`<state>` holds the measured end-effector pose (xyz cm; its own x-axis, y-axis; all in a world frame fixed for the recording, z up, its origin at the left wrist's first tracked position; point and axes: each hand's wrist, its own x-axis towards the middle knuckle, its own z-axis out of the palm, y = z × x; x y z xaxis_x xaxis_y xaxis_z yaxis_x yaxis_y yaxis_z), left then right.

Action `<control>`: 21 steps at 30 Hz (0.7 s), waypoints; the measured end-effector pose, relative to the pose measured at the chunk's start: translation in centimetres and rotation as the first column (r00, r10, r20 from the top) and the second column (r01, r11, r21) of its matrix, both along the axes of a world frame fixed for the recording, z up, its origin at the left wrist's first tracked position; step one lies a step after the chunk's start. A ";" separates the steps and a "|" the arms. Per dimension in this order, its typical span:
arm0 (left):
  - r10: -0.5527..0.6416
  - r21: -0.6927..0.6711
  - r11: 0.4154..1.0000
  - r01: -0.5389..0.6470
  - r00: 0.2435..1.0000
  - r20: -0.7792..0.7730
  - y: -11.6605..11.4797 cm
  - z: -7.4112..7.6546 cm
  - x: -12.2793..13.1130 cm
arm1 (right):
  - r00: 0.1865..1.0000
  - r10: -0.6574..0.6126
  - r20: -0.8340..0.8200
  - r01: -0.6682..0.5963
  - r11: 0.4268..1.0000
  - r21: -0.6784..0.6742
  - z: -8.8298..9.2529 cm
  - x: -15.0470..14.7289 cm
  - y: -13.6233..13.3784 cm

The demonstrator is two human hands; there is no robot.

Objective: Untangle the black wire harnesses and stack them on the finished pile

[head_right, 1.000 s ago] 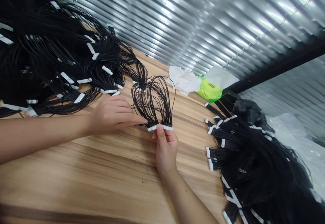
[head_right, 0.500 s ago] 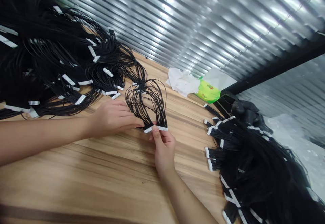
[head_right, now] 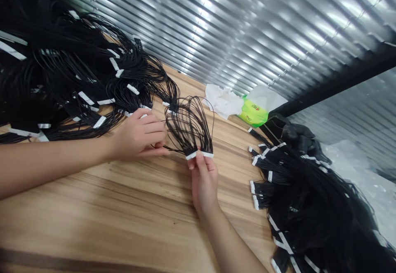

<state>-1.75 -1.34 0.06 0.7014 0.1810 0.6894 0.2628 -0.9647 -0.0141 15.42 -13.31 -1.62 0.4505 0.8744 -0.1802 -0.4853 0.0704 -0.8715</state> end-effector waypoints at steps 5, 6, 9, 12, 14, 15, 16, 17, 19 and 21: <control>-0.084 -0.193 0.977 0.087 0.996 0.021 0.7 -0.2 -0.3 | 0.960 0.021 -0.281 -0.011 0.999 0.036 0.3 0.7 0.6; -0.114 -0.218 0.969 0.113 0.993 0.007 0.6 -0.3 -0.3 | 0.950 0.034 -0.310 -0.019 0.999 0.051 0.2 0.8 0.6; -0.217 -0.209 0.956 0.207 0.976 -0.030 0.2 -0.3 -0.1 | 0.944 0.057 -0.326 -0.031 0.996 0.084 -0.1 0.8 0.6; -0.271 -0.193 0.946 0.260 0.962 -0.033 0.0 -0.4 0.0 | 0.948 0.039 -0.315 -0.026 0.999 0.046 -0.3 0.8 0.4; -0.205 -0.290 0.936 0.199 0.979 0.010 0.1 -0.4 -0.1 | 0.940 0.040 -0.338 -0.035 0.999 0.022 -0.3 0.8 0.2; -0.155 -0.364 0.918 0.158 0.987 0.037 0.2 -0.3 -0.1 | 0.934 0.053 -0.354 -0.049 0.999 0.019 -0.2 0.8 0.1; -0.110 -0.439 0.890 0.125 0.992 0.060 0.4 -0.3 -0.2 | 0.927 0.072 -0.369 -0.068 0.997 0.024 -0.1 0.8 0.0; -0.081 -0.501 0.858 0.111 0.993 0.081 0.5 -0.3 -0.2 | 0.921 0.096 -0.378 -0.091 0.995 0.033 0.0 0.7 -0.1; -0.094 -0.583 0.800 0.140 0.990 0.108 0.7 -0.3 -0.1 | 0.916 0.133 -0.378 -0.122 0.991 0.051 0.2 0.6 -0.4; -0.138 -0.646 0.740 0.189 0.982 0.129 0.5 -0.2 0.1 | 0.923 0.136 -0.360 -0.122 0.991 0.062 0.4 0.5 -0.5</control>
<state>-1.64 -0.80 -0.16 0.7186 0.4911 0.4923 0.0761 -0.7592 0.6463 15.91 -13.83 -1.24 0.2438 0.9299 -0.2753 -0.7744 0.0158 -0.6325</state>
